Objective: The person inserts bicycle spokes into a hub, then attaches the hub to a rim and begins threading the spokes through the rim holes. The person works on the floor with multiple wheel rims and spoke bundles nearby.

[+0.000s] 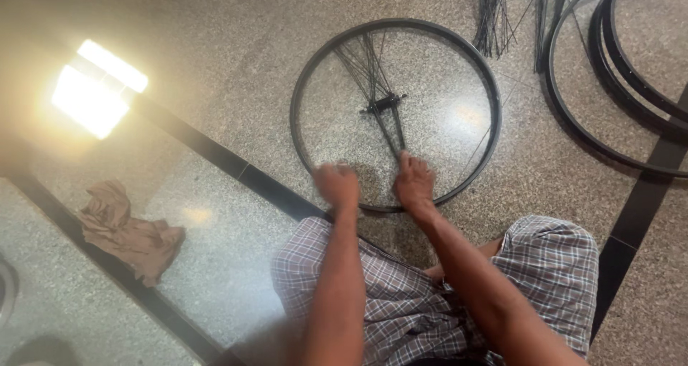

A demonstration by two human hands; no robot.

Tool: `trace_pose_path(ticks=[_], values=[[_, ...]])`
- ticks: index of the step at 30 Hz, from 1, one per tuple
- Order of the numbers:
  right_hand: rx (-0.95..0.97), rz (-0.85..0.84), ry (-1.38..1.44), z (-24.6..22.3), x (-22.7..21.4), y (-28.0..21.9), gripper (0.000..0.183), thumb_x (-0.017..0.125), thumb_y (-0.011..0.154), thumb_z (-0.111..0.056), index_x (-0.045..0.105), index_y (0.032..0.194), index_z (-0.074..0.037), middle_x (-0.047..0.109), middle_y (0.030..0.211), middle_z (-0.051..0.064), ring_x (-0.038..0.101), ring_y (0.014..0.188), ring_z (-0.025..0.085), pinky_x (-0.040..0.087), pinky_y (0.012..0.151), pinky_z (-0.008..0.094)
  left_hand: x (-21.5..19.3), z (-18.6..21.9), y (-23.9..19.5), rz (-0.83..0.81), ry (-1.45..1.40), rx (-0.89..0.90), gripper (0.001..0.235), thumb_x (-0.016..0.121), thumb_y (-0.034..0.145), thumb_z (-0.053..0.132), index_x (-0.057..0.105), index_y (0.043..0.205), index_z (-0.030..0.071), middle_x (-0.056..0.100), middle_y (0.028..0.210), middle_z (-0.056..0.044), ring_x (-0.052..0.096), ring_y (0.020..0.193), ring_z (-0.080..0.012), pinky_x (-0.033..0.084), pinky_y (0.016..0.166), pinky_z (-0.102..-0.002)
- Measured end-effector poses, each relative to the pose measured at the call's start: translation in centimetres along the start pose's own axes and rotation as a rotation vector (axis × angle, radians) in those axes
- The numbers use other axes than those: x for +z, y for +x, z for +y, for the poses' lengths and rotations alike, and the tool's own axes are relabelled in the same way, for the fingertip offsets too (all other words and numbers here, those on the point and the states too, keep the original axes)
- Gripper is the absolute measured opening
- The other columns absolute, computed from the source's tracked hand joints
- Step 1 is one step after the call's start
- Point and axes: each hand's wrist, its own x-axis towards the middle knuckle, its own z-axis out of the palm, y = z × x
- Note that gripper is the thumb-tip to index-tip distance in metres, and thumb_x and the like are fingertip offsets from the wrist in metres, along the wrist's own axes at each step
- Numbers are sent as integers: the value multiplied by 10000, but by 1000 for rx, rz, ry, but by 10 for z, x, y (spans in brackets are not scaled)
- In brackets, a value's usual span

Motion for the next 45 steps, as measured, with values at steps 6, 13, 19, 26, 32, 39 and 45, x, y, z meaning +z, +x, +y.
trace_pose_path(ticks=[6,13,19,26,32,39,45], values=[[30,113,-36,43,-7,46,420,448,974,-181,515,1317,52,640,1044,292,674,914,432,574,727,518,39,8,-34,-667,78,188,239,708,874,328,779,973,122,739,1050,-174,687,1010,-393,544,887,-497],[-136,43,-217,68,14,50,350,416,1106,-145,489,1351,94,663,1051,325,702,888,469,609,738,545,47,14,-42,-883,86,143,264,731,861,375,761,1001,153,765,1032,-126,723,989,-338,559,865,-463],[50,-62,-194,46,2,35,380,526,1031,-284,518,1272,9,664,1021,280,706,885,408,605,741,539,64,15,-50,-939,-12,206,272,766,855,316,767,1022,102,743,1056,-146,713,998,-330,563,869,-437],[-24,4,-184,50,-3,35,262,495,1061,-108,533,1266,50,692,968,261,731,830,385,618,667,485,61,21,-51,-999,-23,146,279,758,841,300,766,1031,95,772,1007,-155,745,908,-311,577,814,-414],[28,13,-228,47,2,33,214,564,992,-159,621,1127,-3,725,964,205,736,845,350,604,697,484,60,22,-51,-985,-19,139,275,749,850,298,760,1037,98,769,992,-159,741,891,-310,572,799,-415],[116,-102,117,56,-18,28,303,542,907,-139,666,1164,-36,715,1030,167,647,868,262,508,729,390,94,2,-45,-823,-324,-89,418,702,934,431,769,1033,31,741,867,-152,697,731,-260,542,620,-390],[172,-234,186,72,-41,17,323,465,925,-83,676,1169,-62,661,941,120,584,804,239,507,689,392,102,-14,-16,-737,-899,-580,830,566,979,672,571,1380,-54,646,874,-129,651,689,-229,558,554,-366]])
